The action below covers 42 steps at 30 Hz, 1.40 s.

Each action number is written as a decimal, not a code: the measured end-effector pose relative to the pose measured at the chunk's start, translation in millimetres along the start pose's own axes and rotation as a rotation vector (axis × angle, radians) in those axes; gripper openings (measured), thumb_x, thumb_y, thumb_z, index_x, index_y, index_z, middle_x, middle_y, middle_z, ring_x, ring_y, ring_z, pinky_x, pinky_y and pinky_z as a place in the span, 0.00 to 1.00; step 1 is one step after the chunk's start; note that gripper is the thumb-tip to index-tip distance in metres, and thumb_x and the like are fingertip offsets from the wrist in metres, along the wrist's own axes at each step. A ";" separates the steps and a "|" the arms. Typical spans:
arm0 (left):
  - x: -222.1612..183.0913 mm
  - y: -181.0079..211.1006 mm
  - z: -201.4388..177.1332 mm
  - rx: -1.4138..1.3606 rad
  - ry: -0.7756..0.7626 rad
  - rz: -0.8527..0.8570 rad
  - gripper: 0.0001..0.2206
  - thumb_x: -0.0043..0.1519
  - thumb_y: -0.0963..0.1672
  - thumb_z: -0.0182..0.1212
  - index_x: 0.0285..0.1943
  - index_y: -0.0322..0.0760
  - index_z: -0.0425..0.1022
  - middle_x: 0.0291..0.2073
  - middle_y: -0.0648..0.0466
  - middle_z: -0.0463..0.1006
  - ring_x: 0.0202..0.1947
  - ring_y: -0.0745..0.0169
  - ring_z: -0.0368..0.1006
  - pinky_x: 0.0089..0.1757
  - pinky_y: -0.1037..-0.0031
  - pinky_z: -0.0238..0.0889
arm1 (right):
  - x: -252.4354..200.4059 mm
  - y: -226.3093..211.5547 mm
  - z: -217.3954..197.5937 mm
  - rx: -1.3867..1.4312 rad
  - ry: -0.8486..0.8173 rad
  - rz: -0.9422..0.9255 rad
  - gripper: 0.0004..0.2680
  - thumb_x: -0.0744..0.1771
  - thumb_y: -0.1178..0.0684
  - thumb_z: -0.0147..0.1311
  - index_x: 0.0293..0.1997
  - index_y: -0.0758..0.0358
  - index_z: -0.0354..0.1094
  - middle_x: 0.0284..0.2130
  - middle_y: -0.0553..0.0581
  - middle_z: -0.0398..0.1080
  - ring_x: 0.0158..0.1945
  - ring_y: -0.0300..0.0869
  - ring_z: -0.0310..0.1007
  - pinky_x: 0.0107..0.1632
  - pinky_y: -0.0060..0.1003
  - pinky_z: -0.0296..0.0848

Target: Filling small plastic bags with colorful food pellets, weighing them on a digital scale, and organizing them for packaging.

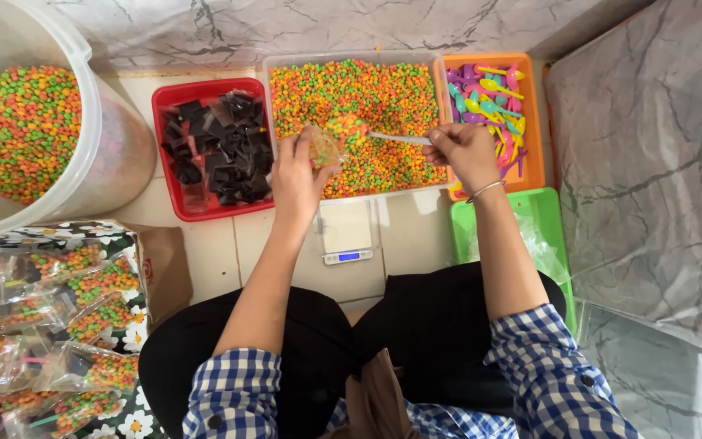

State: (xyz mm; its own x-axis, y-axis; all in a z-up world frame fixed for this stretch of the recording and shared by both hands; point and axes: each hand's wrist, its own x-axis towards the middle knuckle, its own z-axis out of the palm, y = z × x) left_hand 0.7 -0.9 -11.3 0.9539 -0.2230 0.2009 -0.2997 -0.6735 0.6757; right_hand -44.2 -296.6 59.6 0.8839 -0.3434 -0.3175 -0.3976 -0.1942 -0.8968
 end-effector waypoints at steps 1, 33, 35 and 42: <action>-0.1 2.1 -2.0 0.000 0.000 0.000 0.41 0.48 0.53 0.79 0.70 0.39 0.67 0.52 0.49 0.70 0.47 0.40 0.78 0.49 0.55 0.72 | -4.5 -4.9 3.6 0.000 0.000 0.000 0.06 0.70 0.57 0.55 0.46 0.72 0.72 0.29 0.67 0.76 0.29 0.43 0.81 0.33 0.30 0.83; 6.5 11.7 -6.0 -0.380 0.122 -0.034 0.36 0.56 0.50 0.75 0.69 0.30 0.64 0.51 0.41 0.70 0.52 0.34 0.74 0.49 0.55 0.73 | -12.7 -16.1 2.6 0.073 0.049 -0.107 0.06 0.71 0.59 0.53 0.46 0.72 0.73 0.30 0.65 0.76 0.31 0.41 0.81 0.35 0.30 0.83; 6.2 8.6 -5.5 -0.391 0.135 -0.009 0.34 0.58 0.49 0.73 0.71 0.33 0.63 0.53 0.42 0.69 0.55 0.34 0.73 0.52 0.55 0.71 | -6.1 -6.1 -2.3 0.074 0.059 -0.074 0.06 0.71 0.58 0.53 0.46 0.71 0.72 0.30 0.64 0.77 0.30 0.41 0.81 0.35 0.29 0.83; 8.2 4.1 -3.7 -0.598 0.143 0.026 0.29 0.64 0.46 0.69 0.73 0.41 0.63 0.59 0.43 0.70 0.61 0.36 0.70 0.56 0.57 0.68 | 19.5 61.1 -4.4 -0.150 0.043 -0.024 0.06 0.70 0.60 0.54 0.47 0.74 0.73 0.31 0.72 0.76 0.32 0.52 0.81 0.35 0.39 0.82</action>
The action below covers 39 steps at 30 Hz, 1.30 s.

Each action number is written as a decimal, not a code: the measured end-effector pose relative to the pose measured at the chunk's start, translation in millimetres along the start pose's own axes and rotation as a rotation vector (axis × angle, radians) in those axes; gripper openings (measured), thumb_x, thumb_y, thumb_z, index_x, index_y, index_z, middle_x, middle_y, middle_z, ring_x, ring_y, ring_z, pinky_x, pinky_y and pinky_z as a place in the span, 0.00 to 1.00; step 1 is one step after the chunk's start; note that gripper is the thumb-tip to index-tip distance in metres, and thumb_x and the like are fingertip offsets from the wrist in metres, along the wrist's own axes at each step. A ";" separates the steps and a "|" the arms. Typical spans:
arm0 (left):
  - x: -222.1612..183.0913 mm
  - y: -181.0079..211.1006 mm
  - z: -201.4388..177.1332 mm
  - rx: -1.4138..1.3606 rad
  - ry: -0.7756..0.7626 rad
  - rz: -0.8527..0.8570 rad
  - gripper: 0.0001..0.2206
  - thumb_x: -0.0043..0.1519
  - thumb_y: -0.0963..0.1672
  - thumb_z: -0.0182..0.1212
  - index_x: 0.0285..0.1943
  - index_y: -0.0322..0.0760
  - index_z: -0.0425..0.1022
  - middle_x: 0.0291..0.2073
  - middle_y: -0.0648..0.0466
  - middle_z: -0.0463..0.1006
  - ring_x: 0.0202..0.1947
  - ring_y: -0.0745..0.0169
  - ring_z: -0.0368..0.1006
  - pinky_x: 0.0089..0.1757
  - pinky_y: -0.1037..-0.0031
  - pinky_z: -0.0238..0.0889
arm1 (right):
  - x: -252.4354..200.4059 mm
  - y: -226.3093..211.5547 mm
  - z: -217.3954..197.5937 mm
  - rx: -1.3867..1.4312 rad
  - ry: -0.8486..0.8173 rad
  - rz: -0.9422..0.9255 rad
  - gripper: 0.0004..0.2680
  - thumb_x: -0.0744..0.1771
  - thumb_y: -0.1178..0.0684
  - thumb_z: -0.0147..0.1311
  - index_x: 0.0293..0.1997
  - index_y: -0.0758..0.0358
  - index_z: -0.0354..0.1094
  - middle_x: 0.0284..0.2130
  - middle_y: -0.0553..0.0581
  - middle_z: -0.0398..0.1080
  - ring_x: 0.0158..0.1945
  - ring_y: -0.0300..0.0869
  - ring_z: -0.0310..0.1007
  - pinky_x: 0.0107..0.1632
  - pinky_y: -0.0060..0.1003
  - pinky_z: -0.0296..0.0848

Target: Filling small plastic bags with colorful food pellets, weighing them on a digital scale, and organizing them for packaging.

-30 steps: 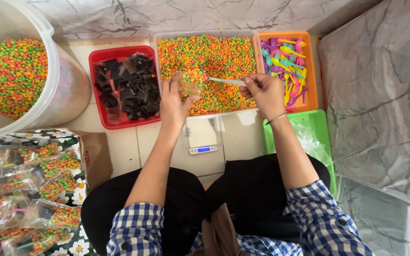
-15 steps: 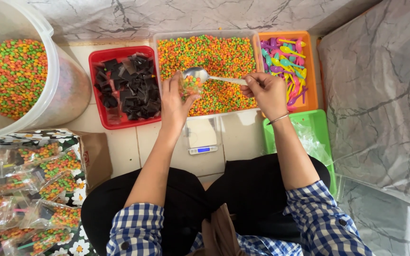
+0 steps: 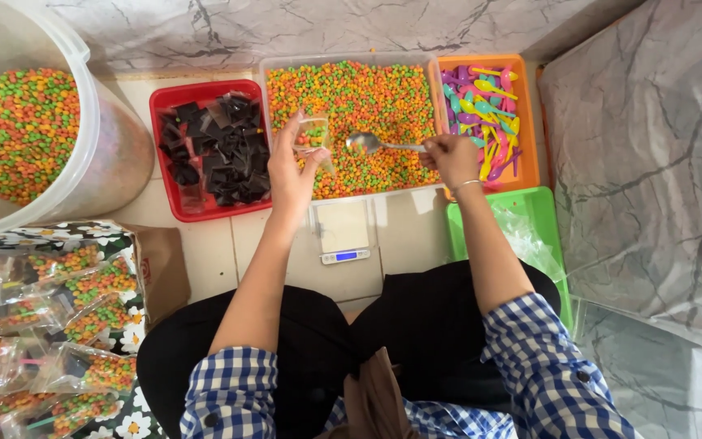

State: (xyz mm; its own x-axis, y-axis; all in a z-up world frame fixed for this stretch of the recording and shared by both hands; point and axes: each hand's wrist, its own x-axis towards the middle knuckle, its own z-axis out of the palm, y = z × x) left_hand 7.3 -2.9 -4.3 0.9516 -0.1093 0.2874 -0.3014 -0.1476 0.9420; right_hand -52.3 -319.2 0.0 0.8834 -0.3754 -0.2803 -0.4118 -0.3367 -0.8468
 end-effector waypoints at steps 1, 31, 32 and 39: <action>0.3 -0.4 0.7 -0.001 0.000 0.002 0.29 0.64 0.46 0.69 0.73 0.41 0.63 0.59 0.43 0.70 0.61 0.36 0.70 0.56 0.57 0.68 | 2.6 7.9 4.2 0.000 0.001 -0.002 0.06 0.70 0.60 0.54 0.47 0.74 0.73 0.31 0.72 0.76 0.32 0.52 0.81 0.35 0.39 0.82; -54.3 109.7 -5.2 -0.560 -0.416 0.031 0.36 0.64 0.38 0.60 0.81 0.44 0.46 0.63 0.36 0.68 0.62 0.35 0.68 0.56 0.48 0.69 | -122.8 -47.5 67.0 0.031 -0.315 -0.474 0.29 0.55 0.52 0.80 0.57 0.67 0.63 0.46 0.63 0.68 0.53 0.53 0.73 0.53 0.48 0.77; -58.2 113.0 -6.0 -0.568 -0.425 -0.006 0.37 0.65 0.38 0.60 0.81 0.45 0.42 0.65 0.33 0.65 0.63 0.30 0.67 0.57 0.46 0.69 | -129.1 -49.8 67.5 0.028 -0.289 -0.474 0.30 0.55 0.52 0.80 0.56 0.68 0.62 0.45 0.62 0.68 0.51 0.53 0.73 0.51 0.46 0.78; -85.7 111.4 -1.9 -0.368 -0.335 -0.014 0.29 0.65 0.41 0.66 0.73 0.35 0.56 0.63 0.36 0.67 0.59 0.33 0.71 0.52 0.50 0.72 | -164.5 -56.1 57.4 0.039 -0.202 -0.490 0.32 0.55 0.51 0.80 0.57 0.69 0.56 0.43 0.66 0.64 0.44 0.55 0.73 0.46 0.44 0.78</action>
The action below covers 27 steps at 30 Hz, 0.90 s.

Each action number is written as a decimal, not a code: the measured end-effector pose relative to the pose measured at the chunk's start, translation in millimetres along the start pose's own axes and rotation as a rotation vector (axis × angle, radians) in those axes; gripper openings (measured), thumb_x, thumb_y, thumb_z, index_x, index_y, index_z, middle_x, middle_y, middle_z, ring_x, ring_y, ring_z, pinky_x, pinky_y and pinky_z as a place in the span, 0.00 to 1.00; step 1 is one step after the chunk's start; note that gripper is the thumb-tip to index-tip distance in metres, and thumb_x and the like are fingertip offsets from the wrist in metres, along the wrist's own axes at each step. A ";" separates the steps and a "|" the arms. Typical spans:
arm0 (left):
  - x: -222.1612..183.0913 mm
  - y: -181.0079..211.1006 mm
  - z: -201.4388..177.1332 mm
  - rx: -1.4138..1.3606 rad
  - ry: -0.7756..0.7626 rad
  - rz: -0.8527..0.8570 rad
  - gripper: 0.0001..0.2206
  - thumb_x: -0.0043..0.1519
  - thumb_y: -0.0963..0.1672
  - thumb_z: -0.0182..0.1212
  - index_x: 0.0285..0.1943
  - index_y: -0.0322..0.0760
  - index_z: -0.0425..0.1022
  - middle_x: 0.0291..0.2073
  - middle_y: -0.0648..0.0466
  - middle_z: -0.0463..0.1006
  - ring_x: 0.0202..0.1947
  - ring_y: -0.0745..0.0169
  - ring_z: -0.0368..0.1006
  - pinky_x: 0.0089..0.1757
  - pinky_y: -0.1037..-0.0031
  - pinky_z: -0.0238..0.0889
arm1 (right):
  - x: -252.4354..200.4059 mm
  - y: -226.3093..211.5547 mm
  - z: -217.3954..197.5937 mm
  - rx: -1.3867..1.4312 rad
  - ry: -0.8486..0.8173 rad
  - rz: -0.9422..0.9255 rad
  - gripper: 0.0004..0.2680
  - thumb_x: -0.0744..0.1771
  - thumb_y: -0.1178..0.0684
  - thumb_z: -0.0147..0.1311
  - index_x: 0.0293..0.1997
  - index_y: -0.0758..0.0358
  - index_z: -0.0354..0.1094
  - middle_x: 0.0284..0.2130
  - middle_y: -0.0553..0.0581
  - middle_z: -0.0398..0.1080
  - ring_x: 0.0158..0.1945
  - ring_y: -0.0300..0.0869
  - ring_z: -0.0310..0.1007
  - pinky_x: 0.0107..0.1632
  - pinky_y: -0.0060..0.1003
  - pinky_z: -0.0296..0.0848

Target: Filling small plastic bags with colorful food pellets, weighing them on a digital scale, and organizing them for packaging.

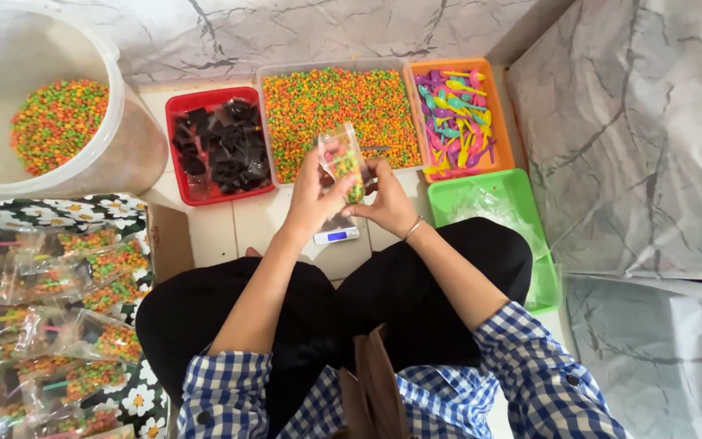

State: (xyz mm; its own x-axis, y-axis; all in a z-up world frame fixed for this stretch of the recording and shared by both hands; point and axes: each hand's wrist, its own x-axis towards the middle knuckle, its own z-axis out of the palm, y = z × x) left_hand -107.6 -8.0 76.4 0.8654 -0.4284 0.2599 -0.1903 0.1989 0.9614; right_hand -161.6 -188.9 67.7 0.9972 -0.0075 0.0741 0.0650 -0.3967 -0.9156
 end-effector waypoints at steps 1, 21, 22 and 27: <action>-4.2 1.6 -0.1 0.002 0.000 0.003 0.29 0.65 0.41 0.66 0.73 0.35 0.56 0.63 0.36 0.67 0.59 0.33 0.71 0.52 0.50 0.72 | -4.6 2.5 -0.7 0.000 0.001 -0.004 0.32 0.55 0.51 0.80 0.57 0.69 0.56 0.43 0.66 0.64 0.44 0.55 0.73 0.46 0.44 0.78; -82.3 3.7 15.1 0.024 -0.014 -0.305 0.45 0.54 0.45 0.78 0.77 0.27 0.51 0.61 0.31 0.71 0.59 0.36 0.72 0.55 0.58 0.69 | -63.2 -9.8 -18.9 0.110 0.055 0.210 0.14 0.63 0.55 0.69 0.49 0.62 0.70 0.33 0.55 0.74 0.29 0.36 0.73 0.19 0.23 0.71; -83.3 8.3 7.7 0.022 -0.010 -0.305 0.45 0.54 0.45 0.78 0.77 0.27 0.51 0.61 0.31 0.71 0.59 0.36 0.72 0.55 0.58 0.69 | -57.9 -18.2 -21.6 0.108 0.051 0.210 0.14 0.63 0.55 0.69 0.49 0.62 0.70 0.33 0.55 0.74 0.29 0.36 0.73 0.19 0.23 0.71; -88.6 13.6 -29.0 0.311 -0.073 -0.488 0.38 0.62 0.48 0.70 0.76 0.28 0.52 0.63 0.31 0.69 0.61 0.32 0.68 0.58 0.52 0.66 | -18.1 25.4 -40.9 -0.123 0.186 0.194 0.29 0.64 0.50 0.69 0.71 0.60 0.54 0.30 0.61 0.73 0.27 0.43 0.75 0.23 0.34 0.78</action>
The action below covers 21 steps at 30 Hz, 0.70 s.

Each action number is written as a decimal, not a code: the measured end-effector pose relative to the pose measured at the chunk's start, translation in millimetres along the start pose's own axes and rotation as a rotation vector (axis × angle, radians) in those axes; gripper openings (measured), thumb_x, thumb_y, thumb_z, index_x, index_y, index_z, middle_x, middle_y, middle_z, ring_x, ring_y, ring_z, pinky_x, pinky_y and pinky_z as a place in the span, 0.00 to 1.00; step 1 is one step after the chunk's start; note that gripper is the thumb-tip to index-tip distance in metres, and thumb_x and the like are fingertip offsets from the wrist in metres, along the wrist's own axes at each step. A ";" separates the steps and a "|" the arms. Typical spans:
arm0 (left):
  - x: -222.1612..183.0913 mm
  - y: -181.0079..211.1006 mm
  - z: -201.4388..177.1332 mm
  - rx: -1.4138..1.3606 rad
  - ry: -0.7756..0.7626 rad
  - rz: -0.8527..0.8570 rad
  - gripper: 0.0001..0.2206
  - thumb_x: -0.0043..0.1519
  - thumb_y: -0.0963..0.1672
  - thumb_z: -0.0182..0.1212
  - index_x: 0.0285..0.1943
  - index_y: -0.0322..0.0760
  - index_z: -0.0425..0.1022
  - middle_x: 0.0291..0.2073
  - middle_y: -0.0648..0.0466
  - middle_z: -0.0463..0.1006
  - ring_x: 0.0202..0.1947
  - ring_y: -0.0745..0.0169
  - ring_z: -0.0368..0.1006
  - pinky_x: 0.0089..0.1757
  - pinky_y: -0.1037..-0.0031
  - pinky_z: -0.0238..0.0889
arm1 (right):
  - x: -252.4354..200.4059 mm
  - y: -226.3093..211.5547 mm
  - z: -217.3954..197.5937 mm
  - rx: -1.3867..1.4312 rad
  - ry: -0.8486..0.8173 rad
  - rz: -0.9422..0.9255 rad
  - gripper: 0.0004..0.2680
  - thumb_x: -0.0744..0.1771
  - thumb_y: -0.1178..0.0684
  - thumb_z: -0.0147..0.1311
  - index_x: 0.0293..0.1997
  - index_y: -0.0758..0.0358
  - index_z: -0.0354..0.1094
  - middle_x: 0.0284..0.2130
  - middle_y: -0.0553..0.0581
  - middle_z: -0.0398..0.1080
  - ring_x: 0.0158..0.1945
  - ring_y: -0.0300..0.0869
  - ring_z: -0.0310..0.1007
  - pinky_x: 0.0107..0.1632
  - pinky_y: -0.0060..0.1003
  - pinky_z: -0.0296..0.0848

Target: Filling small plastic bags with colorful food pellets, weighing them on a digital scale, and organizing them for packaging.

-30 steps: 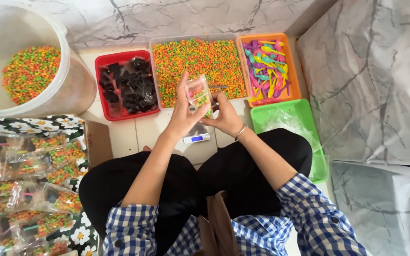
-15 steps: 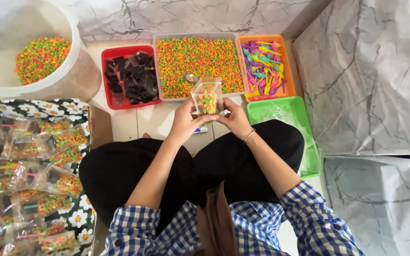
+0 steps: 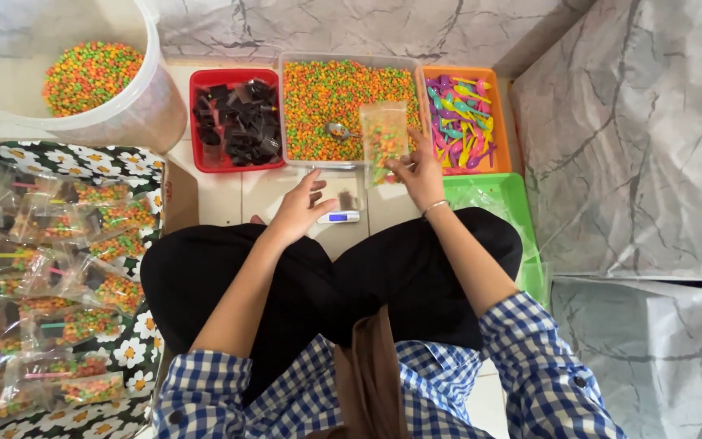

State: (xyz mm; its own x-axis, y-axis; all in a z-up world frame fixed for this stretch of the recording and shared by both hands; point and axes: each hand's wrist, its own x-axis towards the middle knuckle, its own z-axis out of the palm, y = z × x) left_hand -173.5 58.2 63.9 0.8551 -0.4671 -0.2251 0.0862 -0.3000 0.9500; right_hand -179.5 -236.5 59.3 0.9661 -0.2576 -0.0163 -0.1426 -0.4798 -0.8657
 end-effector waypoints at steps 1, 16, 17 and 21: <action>2.1 -7.3 -0.6 -0.001 0.002 0.001 0.38 0.62 0.48 0.70 0.76 0.28 0.52 0.63 0.31 0.69 0.61 0.32 0.68 0.58 0.52 0.66 | 9.6 10.9 -0.6 -0.001 0.000 -0.002 0.29 0.64 0.50 0.69 0.71 0.60 0.54 0.30 0.61 0.73 0.27 0.43 0.75 0.23 0.34 0.78; 31.8 -33.3 16.0 -0.040 0.115 -0.010 0.28 0.64 0.47 0.65 0.71 0.31 0.63 0.54 0.39 0.79 0.55 0.42 0.76 0.53 0.60 0.73 | 53.1 72.5 10.5 0.104 -0.075 0.201 0.30 0.65 0.47 0.69 0.71 0.66 0.51 0.27 0.60 0.76 0.21 0.41 0.74 0.17 0.31 0.75; 34.3 -36.0 17.9 -0.042 0.119 -0.008 0.27 0.64 0.46 0.65 0.71 0.31 0.63 0.53 0.39 0.79 0.54 0.43 0.77 0.52 0.60 0.73 | 53.2 76.9 12.0 0.113 -0.074 0.215 0.30 0.65 0.47 0.68 0.70 0.66 0.52 0.26 0.60 0.76 0.21 0.42 0.74 0.16 0.32 0.76; 41.0 -47.0 24.9 -0.062 0.124 -0.013 0.27 0.64 0.46 0.65 0.70 0.33 0.64 0.52 0.41 0.80 0.53 0.46 0.78 0.52 0.62 0.74 | 53.5 82.7 16.0 0.164 -0.093 0.263 0.28 0.66 0.47 0.66 0.69 0.67 0.52 0.29 0.60 0.75 0.21 0.41 0.73 0.16 0.30 0.76</action>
State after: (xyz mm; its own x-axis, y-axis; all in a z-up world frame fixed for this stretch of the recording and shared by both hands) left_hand -155.2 32.4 4.6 0.9101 -0.3555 -0.2129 0.1260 -0.2519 0.9595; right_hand -136.1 -276.5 -21.3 0.9171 -0.2740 -0.2894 -0.3610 -0.2632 -0.8947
